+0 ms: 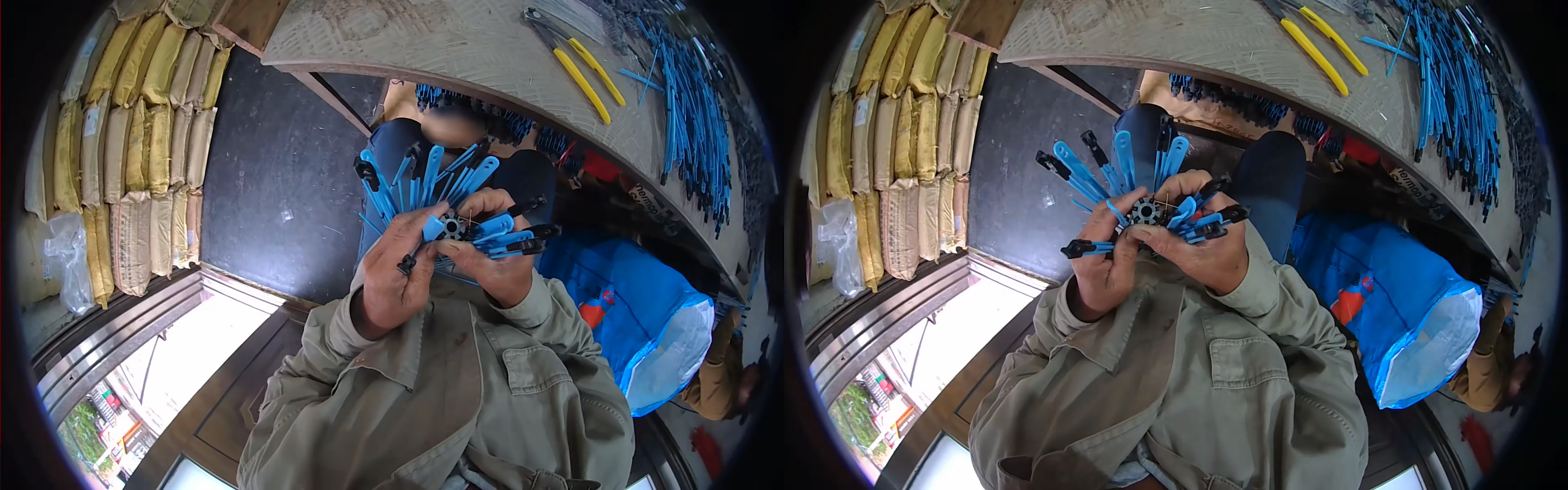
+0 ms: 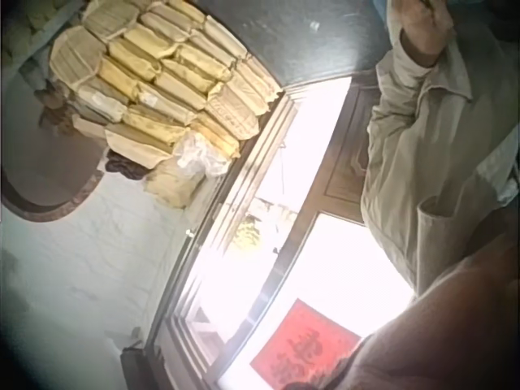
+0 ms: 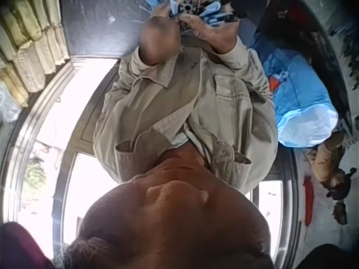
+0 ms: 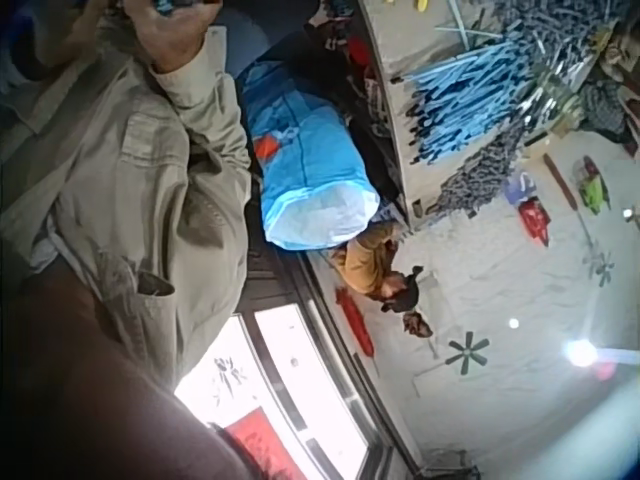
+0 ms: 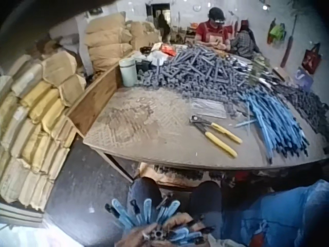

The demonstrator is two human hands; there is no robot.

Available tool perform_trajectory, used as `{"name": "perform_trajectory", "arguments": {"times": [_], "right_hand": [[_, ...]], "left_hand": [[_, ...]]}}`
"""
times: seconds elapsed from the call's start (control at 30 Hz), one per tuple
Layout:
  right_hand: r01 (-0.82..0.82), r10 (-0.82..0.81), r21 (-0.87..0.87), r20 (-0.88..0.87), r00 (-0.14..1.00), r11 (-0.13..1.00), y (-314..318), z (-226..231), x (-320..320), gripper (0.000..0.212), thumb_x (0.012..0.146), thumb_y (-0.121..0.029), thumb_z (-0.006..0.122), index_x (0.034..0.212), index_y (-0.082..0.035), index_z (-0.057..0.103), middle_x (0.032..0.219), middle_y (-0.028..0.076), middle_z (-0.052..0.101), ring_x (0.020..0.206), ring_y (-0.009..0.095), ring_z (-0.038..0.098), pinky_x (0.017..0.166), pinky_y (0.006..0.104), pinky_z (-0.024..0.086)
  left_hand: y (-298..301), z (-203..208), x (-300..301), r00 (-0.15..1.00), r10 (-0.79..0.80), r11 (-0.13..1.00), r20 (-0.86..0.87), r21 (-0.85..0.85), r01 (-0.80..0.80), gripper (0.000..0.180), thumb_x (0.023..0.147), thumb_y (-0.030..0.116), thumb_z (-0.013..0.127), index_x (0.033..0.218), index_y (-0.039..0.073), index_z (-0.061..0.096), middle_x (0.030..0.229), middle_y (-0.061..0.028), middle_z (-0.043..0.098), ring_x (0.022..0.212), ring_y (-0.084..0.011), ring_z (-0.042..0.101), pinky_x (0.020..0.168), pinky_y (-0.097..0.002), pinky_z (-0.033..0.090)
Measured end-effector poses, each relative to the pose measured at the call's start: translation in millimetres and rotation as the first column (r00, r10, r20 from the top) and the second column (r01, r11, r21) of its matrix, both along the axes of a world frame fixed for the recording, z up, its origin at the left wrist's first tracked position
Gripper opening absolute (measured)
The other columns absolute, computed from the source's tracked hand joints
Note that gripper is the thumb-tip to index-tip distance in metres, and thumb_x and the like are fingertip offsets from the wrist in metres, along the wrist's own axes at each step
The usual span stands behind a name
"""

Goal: The person assembles blue plastic components onto a metal pin frame by hand at a production workstation.

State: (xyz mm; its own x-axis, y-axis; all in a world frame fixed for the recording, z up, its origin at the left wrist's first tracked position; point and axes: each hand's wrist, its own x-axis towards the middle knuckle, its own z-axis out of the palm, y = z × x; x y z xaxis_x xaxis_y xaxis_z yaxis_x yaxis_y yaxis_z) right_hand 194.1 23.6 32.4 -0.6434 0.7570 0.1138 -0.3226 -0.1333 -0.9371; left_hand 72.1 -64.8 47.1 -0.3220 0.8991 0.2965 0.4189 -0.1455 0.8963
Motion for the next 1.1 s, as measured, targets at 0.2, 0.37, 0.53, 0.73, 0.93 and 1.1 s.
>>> {"name": "perform_trajectory", "arguments": {"times": [0.2,0.37,0.53,0.73,0.93,1.1], "right_hand": [[-0.305,0.294,0.426,0.092,0.951,0.852,36.8,10.0,17.1,0.047,0.071,-0.003,0.074,0.110,0.002,0.049,0.096,0.010,0.058,0.088,0.015,0.056,0.078,0.0293,0.045],[-0.243,0.229,0.231,0.088,0.970,0.942,24.8,-6.4,25.8,0.049,0.070,-0.008,0.076,0.111,0.003,0.051,0.095,0.012,0.059,0.087,0.016,0.056,0.078,0.0300,0.044],[-0.086,0.063,0.173,0.134,0.989,0.981,4.2,1.3,20.3,0.039,0.071,-0.008,0.075,0.102,0.002,0.054,0.091,0.010,0.060,0.081,0.016,0.057,0.074,0.0283,0.045],[-0.078,0.069,0.048,0.158,0.985,0.996,2.1,-2.6,28.2,0.036,0.071,-0.011,0.076,0.096,0.002,0.053,0.085,0.009,0.059,0.077,0.016,0.057,0.071,0.0274,0.045],[-0.003,-0.003,0.213,0.028,1.000,0.977,-0.8,-11.9,24.4,0.040,0.070,-0.015,0.078,0.096,0.002,0.053,0.084,0.010,0.059,0.079,0.017,0.057,0.071,0.0279,0.045],[0.017,-0.020,0.184,0.013,1.000,0.983,-7.2,-10.6,22.4,0.040,0.069,-0.016,0.079,0.095,0.002,0.053,0.085,0.010,0.059,0.080,0.017,0.057,0.072,0.0292,0.046]], "left_hand": [[-6.0,-5.7,1.8,0.993,0.047,0.999,0.112,-0.025,-0.045,0.040,0.079,-0.009,0.048,0.118,-0.005,0.050,0.107,-0.0192,0.058,0.095,-0.0318,0.058,0.084,-0.0341,0.044],[-5.2,-11.8,3.3,0.989,-0.070,0.997,0.131,0.053,0.063,0.043,0.076,-0.010,0.049,0.119,-0.005,0.050,0.107,-0.0192,0.058,0.096,-0.0331,0.057,0.086,-0.0361,0.043],[-6.2,-12.2,0.5,0.993,-0.083,0.993,0.083,0.095,0.075,0.034,0.085,0.001,0.047,0.118,-0.007,0.050,0.106,-0.0184,0.059,0.096,-0.0295,0.058,0.086,-0.0364,0.043],[-9.2,-8.2,-4.1,0.981,-0.180,0.982,0.069,0.078,0.174,0.033,0.087,0.004,0.048,0.119,-0.006,0.050,0.109,-0.0186,0.059,0.099,-0.0298,0.057,0.087,-0.0372,0.043],[-11.5,-10.8,-2.4,0.976,-0.208,0.976,0.068,0.088,0.202,0.044,0.079,0.004,0.061,0.121,-0.005,0.050,0.111,-0.0182,0.058,0.102,-0.0303,0.057,0.087,-0.0384,0.044],[-10.9,-14.0,-0.8,0.984,-0.173,0.977,0.047,0.132,0.165,0.051,0.074,0.008,0.069,0.120,-0.004,0.051,0.111,-0.0176,0.058,0.101,-0.0297,0.057,0.085,-0.0375,0.045]]}}
